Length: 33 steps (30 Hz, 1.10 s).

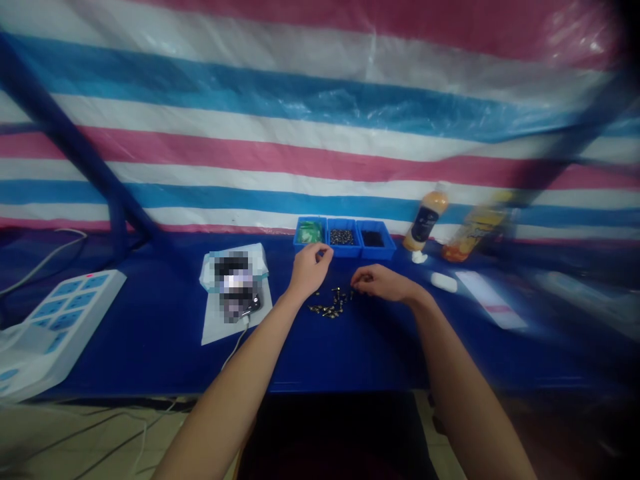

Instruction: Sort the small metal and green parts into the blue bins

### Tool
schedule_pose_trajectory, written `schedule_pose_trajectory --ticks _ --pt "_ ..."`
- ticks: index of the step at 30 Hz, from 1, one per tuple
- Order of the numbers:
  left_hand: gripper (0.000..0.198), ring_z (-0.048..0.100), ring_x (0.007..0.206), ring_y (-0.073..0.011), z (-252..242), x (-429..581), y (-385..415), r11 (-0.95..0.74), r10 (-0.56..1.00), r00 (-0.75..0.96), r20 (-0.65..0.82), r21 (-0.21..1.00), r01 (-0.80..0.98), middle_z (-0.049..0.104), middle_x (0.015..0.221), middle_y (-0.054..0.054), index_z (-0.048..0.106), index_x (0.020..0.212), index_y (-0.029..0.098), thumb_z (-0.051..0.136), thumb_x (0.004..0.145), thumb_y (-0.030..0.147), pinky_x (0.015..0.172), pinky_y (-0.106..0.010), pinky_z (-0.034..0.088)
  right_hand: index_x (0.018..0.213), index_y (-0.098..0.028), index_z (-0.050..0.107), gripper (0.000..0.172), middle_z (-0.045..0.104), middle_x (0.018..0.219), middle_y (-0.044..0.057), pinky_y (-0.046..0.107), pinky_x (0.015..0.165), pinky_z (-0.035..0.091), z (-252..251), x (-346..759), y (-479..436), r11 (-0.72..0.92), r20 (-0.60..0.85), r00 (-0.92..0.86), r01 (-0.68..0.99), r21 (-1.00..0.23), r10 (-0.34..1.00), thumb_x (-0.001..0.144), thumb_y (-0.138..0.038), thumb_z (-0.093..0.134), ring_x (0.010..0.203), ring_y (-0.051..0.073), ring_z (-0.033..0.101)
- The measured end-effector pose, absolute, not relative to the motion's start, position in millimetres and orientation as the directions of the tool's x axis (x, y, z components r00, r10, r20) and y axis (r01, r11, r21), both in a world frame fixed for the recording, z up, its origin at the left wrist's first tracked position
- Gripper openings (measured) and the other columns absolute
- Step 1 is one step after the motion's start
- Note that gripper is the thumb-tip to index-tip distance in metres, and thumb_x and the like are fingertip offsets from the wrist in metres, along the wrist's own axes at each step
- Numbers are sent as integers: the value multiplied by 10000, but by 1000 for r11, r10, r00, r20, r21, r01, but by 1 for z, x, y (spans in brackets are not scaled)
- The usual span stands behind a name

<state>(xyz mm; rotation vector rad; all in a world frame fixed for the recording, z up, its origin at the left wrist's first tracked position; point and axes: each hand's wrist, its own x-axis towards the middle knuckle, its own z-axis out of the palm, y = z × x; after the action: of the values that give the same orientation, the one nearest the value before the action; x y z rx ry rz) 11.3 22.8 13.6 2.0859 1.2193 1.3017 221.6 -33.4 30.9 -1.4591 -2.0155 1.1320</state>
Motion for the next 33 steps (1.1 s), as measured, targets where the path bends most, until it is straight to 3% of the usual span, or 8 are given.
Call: schedule_pose_trajectory --ticks 6,13,26,33 --pt "178 634 790 -170 13 12 23 -538 836 184 518 705 462 713 923 -29 694 883 203 551 900 307 787 -300 475 947 -157 648 176 729 856 71 254 568 471 20 225 -24 114 22 -181 513 -851 983 843 -287 590 611 142 650" --pt "193 626 769 -165 15 11 22 -540 835 193 515 701 466 714 911 -23 694 883 205 537 904 316 777 -291 468 894 -199 743 131 736 906 46 282 774 477 5 219 -15 230 252 -107 812 -536 962 816 -219 639 774 168 654" --pt "203 629 775 -161 14 11 20 -524 847 202 491 716 461 715 879 -15 693 880 211 527 910 325 771 -283 467 930 -255 753 159 748 906 21 276 748 452 8 219 -19 55 75 -28 919 -391 997 828 -291 636 866 198 665" --pt "205 623 764 -160 12 11 19 -528 847 236 476 704 476 707 852 -7 685 869 211 515 912 318 754 -280 459 933 -232 734 176 736 942 96 374 835 428 19 206 -23 49 72 -33 973 -227 997 880 -319 590 939 265 646"
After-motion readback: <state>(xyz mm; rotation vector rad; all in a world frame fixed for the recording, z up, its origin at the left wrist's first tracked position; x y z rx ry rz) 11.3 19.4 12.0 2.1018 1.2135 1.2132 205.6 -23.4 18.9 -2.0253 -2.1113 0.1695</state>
